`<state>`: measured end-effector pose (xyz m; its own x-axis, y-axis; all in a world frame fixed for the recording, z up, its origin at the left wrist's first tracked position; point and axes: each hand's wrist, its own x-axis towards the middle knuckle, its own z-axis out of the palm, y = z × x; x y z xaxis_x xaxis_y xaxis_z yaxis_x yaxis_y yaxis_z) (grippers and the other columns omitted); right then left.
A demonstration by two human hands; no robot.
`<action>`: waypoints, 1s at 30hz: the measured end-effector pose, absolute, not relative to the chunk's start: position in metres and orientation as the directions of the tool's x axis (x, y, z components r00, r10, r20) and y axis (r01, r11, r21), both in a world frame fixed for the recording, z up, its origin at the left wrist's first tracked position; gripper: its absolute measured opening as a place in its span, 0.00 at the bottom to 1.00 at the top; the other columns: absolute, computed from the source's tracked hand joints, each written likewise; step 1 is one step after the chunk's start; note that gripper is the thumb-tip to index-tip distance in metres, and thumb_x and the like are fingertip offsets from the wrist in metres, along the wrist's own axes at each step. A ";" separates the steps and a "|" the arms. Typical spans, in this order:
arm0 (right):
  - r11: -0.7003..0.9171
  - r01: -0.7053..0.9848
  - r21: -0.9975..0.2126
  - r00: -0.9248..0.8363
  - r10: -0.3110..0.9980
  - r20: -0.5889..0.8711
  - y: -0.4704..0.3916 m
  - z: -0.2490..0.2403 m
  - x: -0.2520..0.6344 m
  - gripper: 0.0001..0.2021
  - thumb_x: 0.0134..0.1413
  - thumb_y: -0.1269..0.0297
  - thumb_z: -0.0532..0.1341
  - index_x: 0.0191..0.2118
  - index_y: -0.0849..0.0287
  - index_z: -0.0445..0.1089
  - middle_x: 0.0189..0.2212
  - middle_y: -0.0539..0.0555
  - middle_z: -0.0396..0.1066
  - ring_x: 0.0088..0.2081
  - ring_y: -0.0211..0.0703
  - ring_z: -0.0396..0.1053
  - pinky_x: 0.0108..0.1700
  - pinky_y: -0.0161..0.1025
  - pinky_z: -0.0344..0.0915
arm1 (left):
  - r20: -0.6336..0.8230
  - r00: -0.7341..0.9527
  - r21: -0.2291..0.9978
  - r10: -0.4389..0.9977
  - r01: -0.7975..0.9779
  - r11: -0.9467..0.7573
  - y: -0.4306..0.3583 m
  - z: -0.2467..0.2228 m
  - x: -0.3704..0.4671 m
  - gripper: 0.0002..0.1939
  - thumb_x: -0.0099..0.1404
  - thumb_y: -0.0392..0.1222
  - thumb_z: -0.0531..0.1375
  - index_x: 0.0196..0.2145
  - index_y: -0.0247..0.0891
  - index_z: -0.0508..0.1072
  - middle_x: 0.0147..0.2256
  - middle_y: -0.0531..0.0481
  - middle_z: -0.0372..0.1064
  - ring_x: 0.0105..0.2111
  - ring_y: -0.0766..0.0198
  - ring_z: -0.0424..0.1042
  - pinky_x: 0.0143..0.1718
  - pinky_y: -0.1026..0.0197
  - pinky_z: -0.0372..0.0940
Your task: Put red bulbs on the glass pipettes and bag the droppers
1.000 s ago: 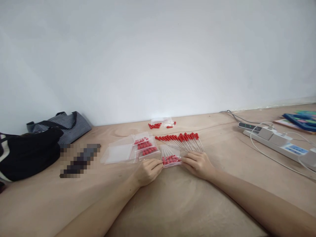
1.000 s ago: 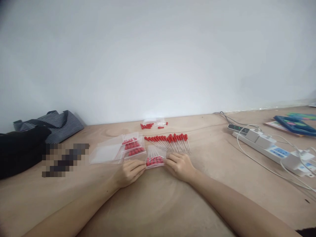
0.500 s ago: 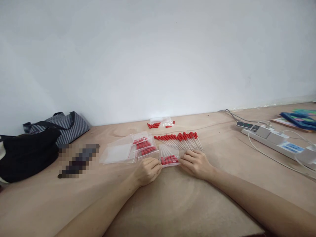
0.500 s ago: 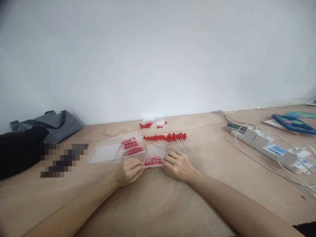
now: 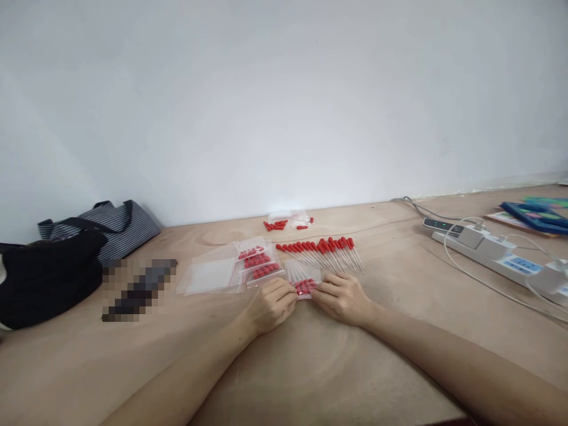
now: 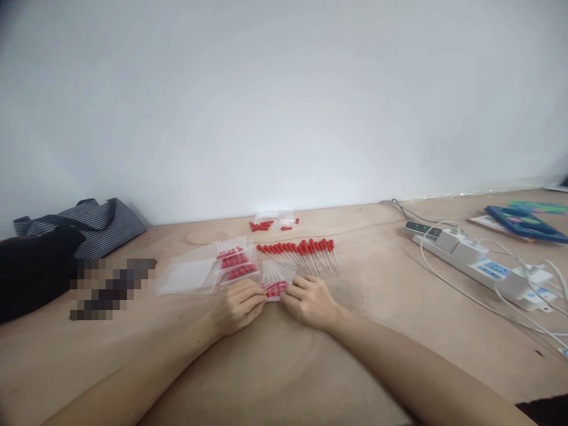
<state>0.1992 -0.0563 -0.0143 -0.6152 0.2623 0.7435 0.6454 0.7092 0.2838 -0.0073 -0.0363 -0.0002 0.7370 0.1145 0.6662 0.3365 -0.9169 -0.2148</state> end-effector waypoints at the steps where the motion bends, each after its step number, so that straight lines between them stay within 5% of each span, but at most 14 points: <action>1: 0.716 0.640 0.279 -0.617 0.264 0.741 -0.056 -0.015 0.197 0.09 0.54 0.70 0.53 0.26 0.60 0.68 0.20 0.49 0.66 0.25 0.35 0.59 0.26 0.36 0.49 | 0.669 0.734 -0.211 0.116 0.337 -0.917 -0.037 0.000 -0.006 0.07 0.58 0.28 0.53 0.27 0.34 0.69 0.26 0.48 0.70 0.28 0.64 0.67 0.30 0.61 0.66; 8: 0.728 0.642 0.239 -0.594 0.275 0.756 -0.054 -0.018 0.191 0.11 0.53 0.69 0.51 0.24 0.60 0.67 0.19 0.50 0.65 0.24 0.36 0.58 0.26 0.36 0.49 | 0.691 0.704 -0.173 0.164 0.381 -0.908 -0.041 -0.002 0.006 0.07 0.59 0.29 0.52 0.28 0.33 0.69 0.27 0.46 0.70 0.29 0.63 0.67 0.32 0.60 0.66; 18: 0.720 0.647 0.252 -0.613 0.295 0.733 -0.057 -0.018 0.190 0.12 0.55 0.71 0.49 0.26 0.60 0.67 0.21 0.51 0.66 0.25 0.36 0.58 0.26 0.36 0.48 | 0.668 0.739 -0.298 0.088 0.374 -0.878 -0.043 0.003 0.000 0.09 0.61 0.29 0.50 0.31 0.33 0.69 0.28 0.47 0.71 0.30 0.63 0.68 0.32 0.60 0.65; 23: 0.690 0.682 0.242 -0.605 0.348 0.716 -0.056 -0.020 0.199 0.12 0.55 0.72 0.49 0.25 0.60 0.66 0.19 0.51 0.63 0.25 0.36 0.58 0.26 0.36 0.48 | 0.656 0.736 -0.266 0.169 0.435 -0.860 -0.043 0.003 -0.011 0.14 0.64 0.31 0.47 0.26 0.35 0.69 0.21 0.50 0.66 0.24 0.66 0.65 0.26 0.64 0.63; 26: 0.727 0.654 0.209 -0.639 0.382 0.668 -0.056 -0.021 0.204 0.13 0.56 0.72 0.48 0.24 0.61 0.64 0.19 0.50 0.62 0.24 0.36 0.57 0.25 0.36 0.48 | 0.651 0.711 -0.098 0.266 0.426 -0.899 -0.046 0.003 -0.014 0.09 0.63 0.35 0.51 0.28 0.36 0.69 0.23 0.50 0.66 0.25 0.66 0.66 0.28 0.64 0.64; 30: 0.816 0.576 0.053 -0.689 0.450 0.568 -0.062 -0.015 0.211 0.10 0.57 0.68 0.49 0.29 0.59 0.64 0.23 0.49 0.64 0.24 0.33 0.59 0.25 0.33 0.51 | 0.531 0.518 0.439 0.671 0.509 -0.740 -0.052 0.001 -0.015 0.12 0.60 0.43 0.55 0.40 0.36 0.66 0.36 0.46 0.64 0.29 0.65 0.69 0.28 0.63 0.67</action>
